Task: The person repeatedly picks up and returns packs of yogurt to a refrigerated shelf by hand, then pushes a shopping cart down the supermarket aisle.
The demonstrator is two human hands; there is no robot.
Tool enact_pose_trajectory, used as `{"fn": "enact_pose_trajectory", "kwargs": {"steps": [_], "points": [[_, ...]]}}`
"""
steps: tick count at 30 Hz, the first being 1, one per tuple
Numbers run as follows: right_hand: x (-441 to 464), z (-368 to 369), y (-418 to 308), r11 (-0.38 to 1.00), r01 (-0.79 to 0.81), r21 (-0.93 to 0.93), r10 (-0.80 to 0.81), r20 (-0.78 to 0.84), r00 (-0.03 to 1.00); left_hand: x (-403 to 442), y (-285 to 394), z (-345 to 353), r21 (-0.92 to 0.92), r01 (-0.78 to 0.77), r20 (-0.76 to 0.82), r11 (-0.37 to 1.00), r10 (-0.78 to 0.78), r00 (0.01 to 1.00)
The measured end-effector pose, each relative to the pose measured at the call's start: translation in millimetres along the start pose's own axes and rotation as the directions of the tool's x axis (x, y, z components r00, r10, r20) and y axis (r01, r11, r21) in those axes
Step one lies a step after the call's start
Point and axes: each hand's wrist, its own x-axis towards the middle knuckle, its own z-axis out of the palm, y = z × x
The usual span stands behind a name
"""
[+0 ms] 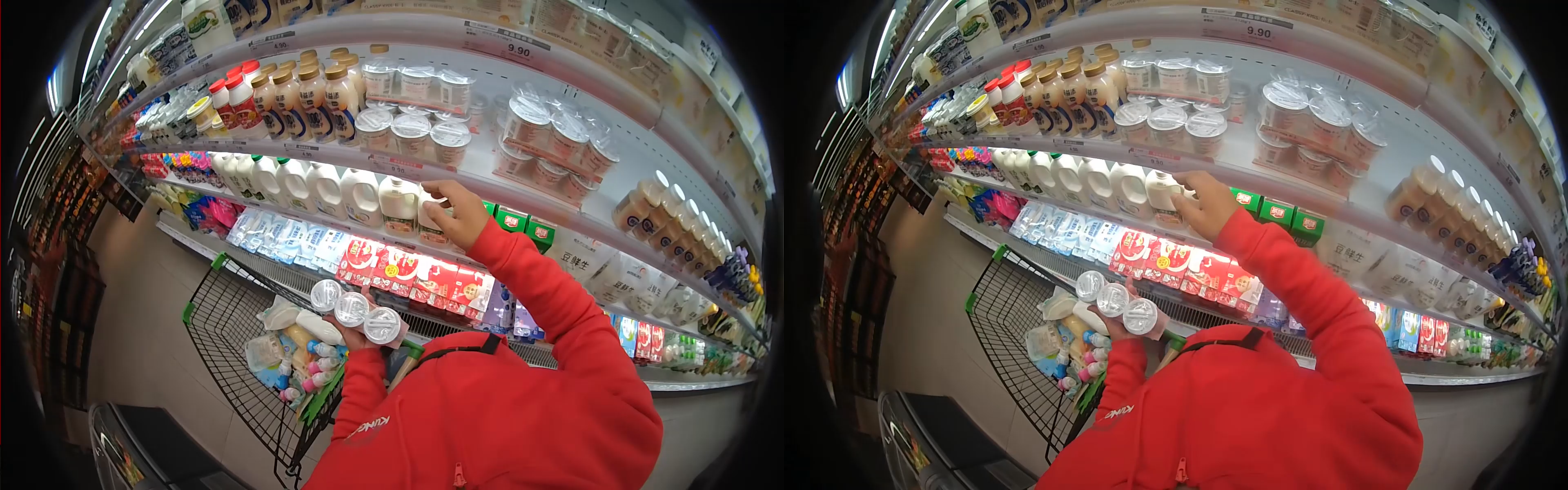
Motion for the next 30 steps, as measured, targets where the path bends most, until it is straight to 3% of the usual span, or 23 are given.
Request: {"fn": "enact_pose_trajectory", "kwargs": {"steps": [3, 5, 6, 9, 10, 14, 17, 18, 19, 21, 22, 23, 25, 27, 29, 30], "points": [[-25.9, 32.7, 6.1, 0.994, -0.062, 0.086, 0.031, 0.328, 0.944, 6.1, 1.4, -11.5, 0.030, -0.029, 0.052, 0.999, 0.028, 0.998], [-57.0, 64.7, 9.4, 0.995, -0.095, 0.013, 0.069, 0.593, 0.802, 0.5, -3.3, 1.9, 0.078, -0.061, -0.058, 0.995, 0.066, 0.996], [-71.2, 83.6, 16.0, 0.996, -0.073, 0.048, 0.029, 0.608, 0.793, -2.0, -4.3, 7.1, 0.107, -0.080, -0.116, 0.991, 0.092, 0.989], [-107.6, 122.1, 21.4, 0.996, 0.026, 0.087, -0.072, 0.577, 0.814, -8.3, -3.9, 9.0, 0.127, -0.032, -0.048, 0.991, 0.038, 0.998], [-115.8, 122.3, 17.9, 1.000, -0.003, 0.012, -0.005, 0.575, 0.818, -4.7, 0.4, -4.8, 0.066, 0.071, 0.048, 0.995, -0.074, 0.996], [-122.5, 119.9, 23.9, 0.993, -0.083, -0.088, 0.119, 0.579, 0.807, -6.6, -2.1, -0.9, 0.142, 0.018, -0.040, 0.990, -0.013, 0.999], [-119.9, 124.9, 59.1, 0.974, -0.129, 0.186, 0.023, 0.483, 0.875, -9.4, -7.6, 15.2, 0.234, -0.002, 0.051, 0.972, -0.010, 0.999], [-115.6, 113.1, 55.2, 0.956, -0.249, 0.158, 0.129, 0.533, 0.836, -10.5, -6.1, 14.7, 0.101, 0.060, 0.111, 0.993, -0.071, 0.991], [-113.1, 106.6, 64.9, 0.874, -0.421, 0.243, 0.216, 0.582, 0.784, -11.6, -5.4, 20.1, 0.071, 0.123, 0.146, 0.990, -0.132, 0.980], [-111.7, 95.2, 99.1, 0.599, -0.714, 0.362, 0.335, 0.697, 0.634, -16.6, -3.2, 27.3, 0.014, 0.248, 0.214, 0.969, -0.245, 0.946], [-108.5, 83.9, 118.9, 0.605, -0.744, 0.284, 0.396, 0.703, 0.590, -10.4, -2.5, 14.6, 0.076, 0.277, 0.242, 0.958, -0.288, 0.927], [-108.7, 73.1, 140.8, 0.605, -0.770, 0.202, 0.456, 0.705, 0.543, -8.8, -4.5, 10.2, 0.301, 0.202, 0.125, 0.932, -0.248, 0.961], [-124.9, 64.9, 190.6, 0.865, -0.472, 0.171, 0.341, 0.490, 0.802, -7.4, -9.3, 2.7, 0.702, 0.102, -0.063, 0.705, -0.081, 0.995], [-132.5, 47.3, 200.1, 0.934, -0.340, -0.107, 0.351, 0.452, 0.820, -2.9, -11.5, -5.8, 0.644, 0.122, -0.138, 0.755, -0.043, 0.990], [-148.0, 46.4, 227.6, 0.895, -0.123, -0.429, 0.288, 0.346, 0.893, -1.7, -9.1, 1.5, 0.601, 0.153, -0.180, 0.785, -0.054, 0.982], [-154.8, 45.6, 232.9, 0.880, -0.188, -0.437, 0.349, 0.323, 0.880, -3.1, -10.2, 5.0, 0.580, 0.152, -0.188, 0.801, -0.051, 0.981]]}}
